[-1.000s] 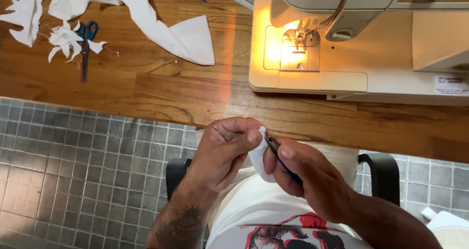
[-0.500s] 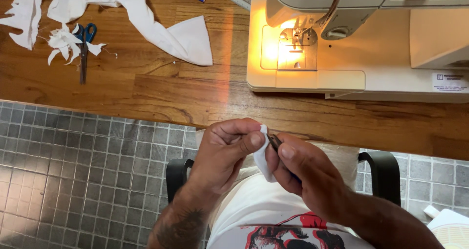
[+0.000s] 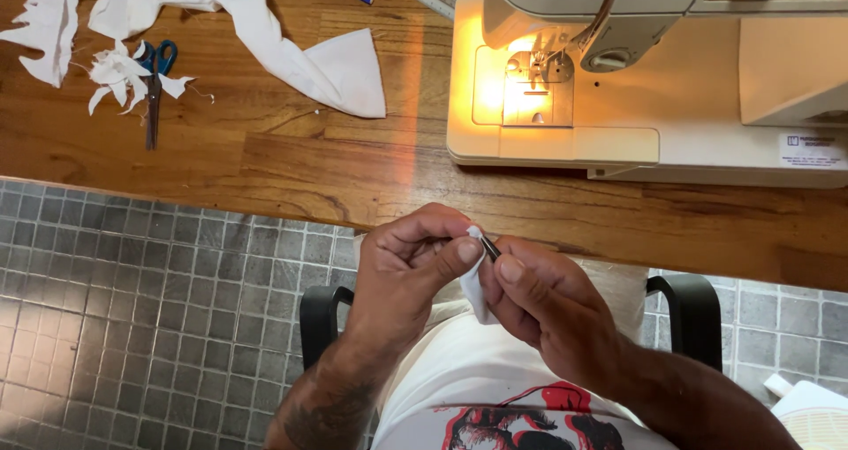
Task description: Trimming excess threads or fabric from a small white circular piece using thread nippers
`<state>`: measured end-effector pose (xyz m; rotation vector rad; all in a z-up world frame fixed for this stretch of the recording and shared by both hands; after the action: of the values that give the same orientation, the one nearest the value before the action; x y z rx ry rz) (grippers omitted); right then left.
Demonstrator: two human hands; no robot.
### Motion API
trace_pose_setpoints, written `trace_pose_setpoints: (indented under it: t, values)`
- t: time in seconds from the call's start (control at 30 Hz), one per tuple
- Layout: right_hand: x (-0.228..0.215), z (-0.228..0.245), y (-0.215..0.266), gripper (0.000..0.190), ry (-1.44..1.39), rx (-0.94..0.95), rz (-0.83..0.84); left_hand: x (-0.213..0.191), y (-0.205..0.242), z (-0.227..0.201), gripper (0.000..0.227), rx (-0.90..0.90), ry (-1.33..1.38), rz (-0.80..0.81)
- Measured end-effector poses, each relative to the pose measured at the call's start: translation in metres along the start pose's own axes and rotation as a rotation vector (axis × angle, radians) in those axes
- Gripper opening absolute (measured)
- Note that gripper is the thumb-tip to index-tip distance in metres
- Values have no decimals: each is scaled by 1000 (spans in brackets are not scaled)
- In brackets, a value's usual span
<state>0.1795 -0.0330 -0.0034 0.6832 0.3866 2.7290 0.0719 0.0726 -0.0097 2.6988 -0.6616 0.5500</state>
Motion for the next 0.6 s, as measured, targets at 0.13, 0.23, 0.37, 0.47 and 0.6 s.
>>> trace_pose_setpoints:
  t: [0.13, 0.23, 0.37, 0.47, 0.6]
  values:
    - [-2, -4, 1, 43, -40, 13, -14, 2, 1, 0, 16, -2, 7, 5]
    - [-2, -7, 1, 44, -64, 15, -11, 1, 1, 4, 15, -3, 22, 10]
    - [-2, -7, -1, 44, -63, 7, -18, 0, -1, 14, 18, -51, 100, 9]
    - [-3, -9, 1, 44, -69, 14, -23, 2, 1, 18, 18, -88, 156, 26]
    - [-1, -5, 1, 47, -49, -5, -25, 0, 1, 30, 19, -171, 219, 27]
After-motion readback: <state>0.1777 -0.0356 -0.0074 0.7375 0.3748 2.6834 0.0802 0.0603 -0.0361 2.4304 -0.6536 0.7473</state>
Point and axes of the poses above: each hand's wrist, its own y-axis away from the middle knuckle, its own x-axis out of the palm, z = x × y, the point moved 10 cm from there along -y, towards the middle knuckle, and after that the axes turned 8 degrees about -z, right-handed, at the moved point
